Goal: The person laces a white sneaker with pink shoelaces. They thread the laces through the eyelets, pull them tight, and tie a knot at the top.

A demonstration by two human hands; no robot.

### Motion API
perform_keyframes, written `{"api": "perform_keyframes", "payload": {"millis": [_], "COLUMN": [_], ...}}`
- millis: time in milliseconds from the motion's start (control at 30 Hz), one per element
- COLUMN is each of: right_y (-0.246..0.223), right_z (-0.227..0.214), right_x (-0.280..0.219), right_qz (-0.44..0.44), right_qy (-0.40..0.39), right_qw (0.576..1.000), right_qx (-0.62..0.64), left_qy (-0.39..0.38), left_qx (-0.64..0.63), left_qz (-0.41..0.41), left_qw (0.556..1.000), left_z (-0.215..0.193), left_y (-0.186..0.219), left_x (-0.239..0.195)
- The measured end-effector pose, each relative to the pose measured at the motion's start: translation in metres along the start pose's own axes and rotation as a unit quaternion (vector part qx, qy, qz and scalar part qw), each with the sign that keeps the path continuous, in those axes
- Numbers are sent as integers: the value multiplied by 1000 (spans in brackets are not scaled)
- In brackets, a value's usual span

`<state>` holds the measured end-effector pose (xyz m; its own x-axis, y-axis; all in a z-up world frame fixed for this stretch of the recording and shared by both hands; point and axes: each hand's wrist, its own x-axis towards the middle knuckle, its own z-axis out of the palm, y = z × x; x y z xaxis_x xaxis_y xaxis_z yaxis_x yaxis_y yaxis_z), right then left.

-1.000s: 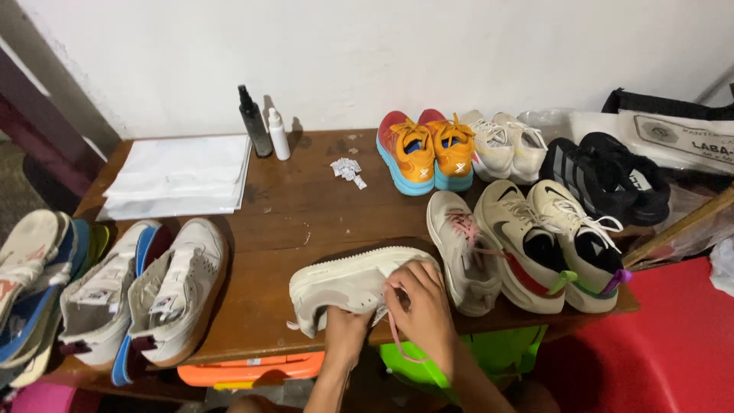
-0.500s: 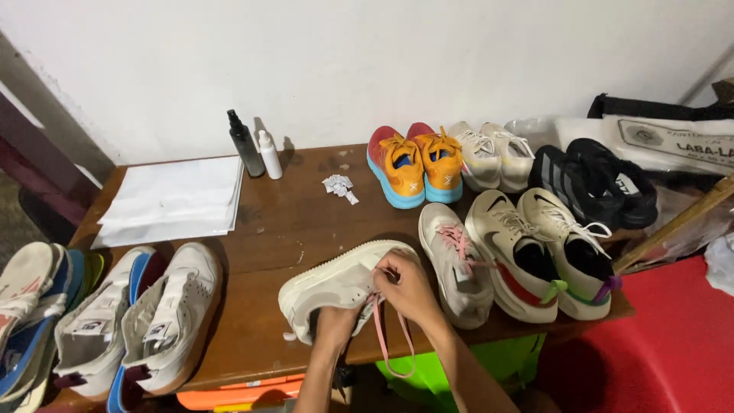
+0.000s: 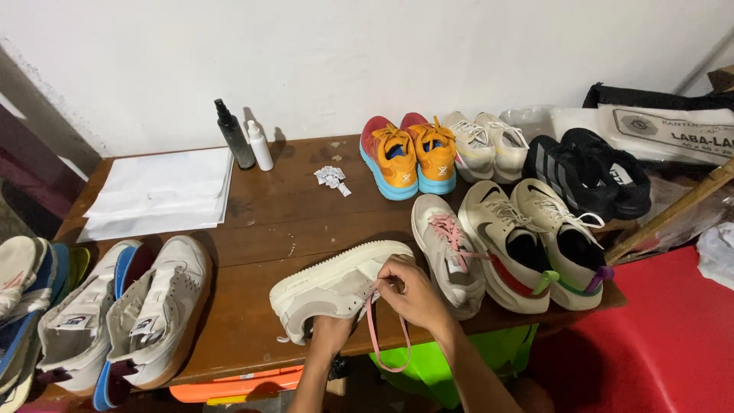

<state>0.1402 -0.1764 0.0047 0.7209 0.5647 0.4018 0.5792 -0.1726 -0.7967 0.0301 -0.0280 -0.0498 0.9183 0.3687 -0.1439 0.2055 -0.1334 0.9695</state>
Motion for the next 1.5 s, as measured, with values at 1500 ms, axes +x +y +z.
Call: {"api": "perform_keyframes", "payload": {"millis": [1500], "right_y": [19], "right_z": [3], "right_x": [-12], "right_qz": [-71], "right_qy": [-13], "right_qw": [997], "right_qx": [-4], "left_qy": [-9], "left_qx": [-1], "left_qz": [66], "left_qw": [998], "left_z": [7], "left_y": [-79], "left_x": [36]}}
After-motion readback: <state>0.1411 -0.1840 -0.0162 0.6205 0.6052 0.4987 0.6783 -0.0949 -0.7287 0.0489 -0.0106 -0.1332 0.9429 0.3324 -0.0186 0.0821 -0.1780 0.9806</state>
